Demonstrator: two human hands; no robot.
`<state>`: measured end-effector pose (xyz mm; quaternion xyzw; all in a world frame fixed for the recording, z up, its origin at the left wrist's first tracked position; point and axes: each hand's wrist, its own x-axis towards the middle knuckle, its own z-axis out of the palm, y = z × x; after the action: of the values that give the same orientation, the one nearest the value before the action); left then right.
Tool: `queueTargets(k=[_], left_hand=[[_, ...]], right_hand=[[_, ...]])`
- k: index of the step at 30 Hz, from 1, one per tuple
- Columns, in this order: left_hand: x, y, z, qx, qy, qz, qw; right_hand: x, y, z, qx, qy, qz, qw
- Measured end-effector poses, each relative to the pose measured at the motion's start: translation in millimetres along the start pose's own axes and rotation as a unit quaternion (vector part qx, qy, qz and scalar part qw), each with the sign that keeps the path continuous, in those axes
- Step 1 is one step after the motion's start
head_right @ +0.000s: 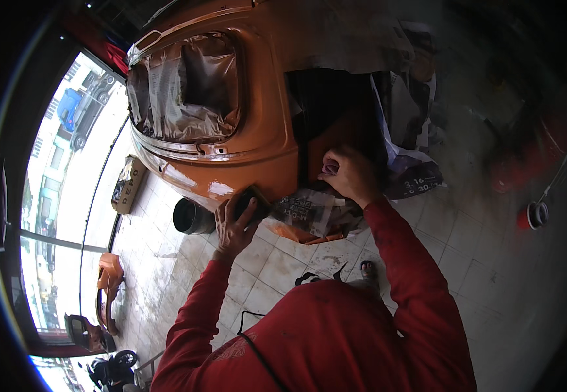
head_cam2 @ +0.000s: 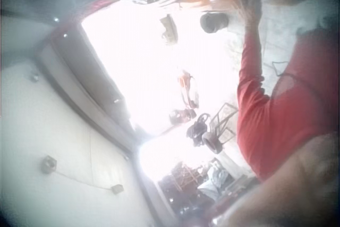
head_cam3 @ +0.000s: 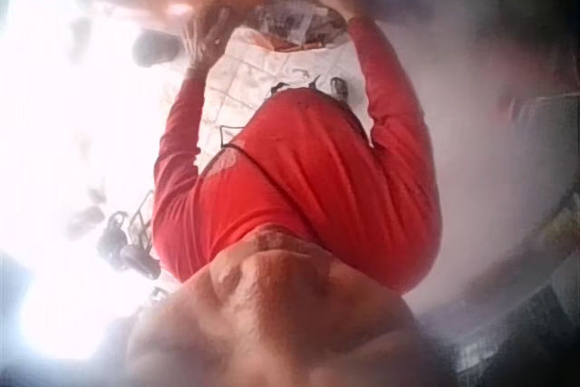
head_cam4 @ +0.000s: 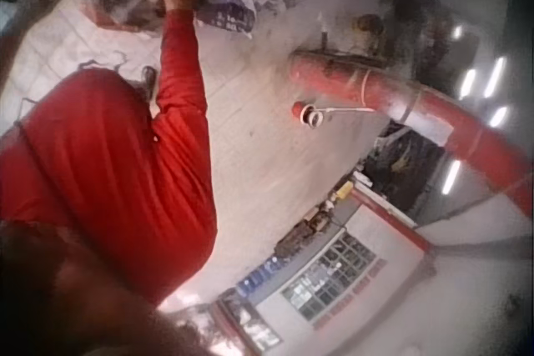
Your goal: The person sands the surface of an orange car trunk lid with a sanding block, moving across different areas and occasionally wiping the surface with a cloth. The trunk lid is partially masked with protective film and newspaper.
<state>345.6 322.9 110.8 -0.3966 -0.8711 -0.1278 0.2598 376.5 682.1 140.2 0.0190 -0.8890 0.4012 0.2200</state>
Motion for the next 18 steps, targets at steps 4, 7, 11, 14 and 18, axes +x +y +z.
queueTargets(k=[4, 7, 11, 14, 18], left_hand=[[73, 30, 4, -0.032, 0.003, 0.063, 0.997], [130, 56, 5, -0.040, -0.017, 0.008, 0.999], [82, 63, 11, -0.031, 0.007, 0.041, 0.999], [76, 69, 7, -0.040, 0.000, 0.042, 0.998], [117, 75, -4, -0.043, -0.016, 0.018, 0.999]], right_hand=[[0, 7, 2, -0.005, -0.010, -0.004, 1.000], [-2, 11, 2, 0.000, 0.002, -0.013, 1.000], [2, 18, -2, -0.023, -0.008, -0.035, 0.999], [4, 22, 2, 0.010, -0.032, -0.025, 0.999], [7, 28, 2, 0.029, -0.023, -0.028, 0.999]])
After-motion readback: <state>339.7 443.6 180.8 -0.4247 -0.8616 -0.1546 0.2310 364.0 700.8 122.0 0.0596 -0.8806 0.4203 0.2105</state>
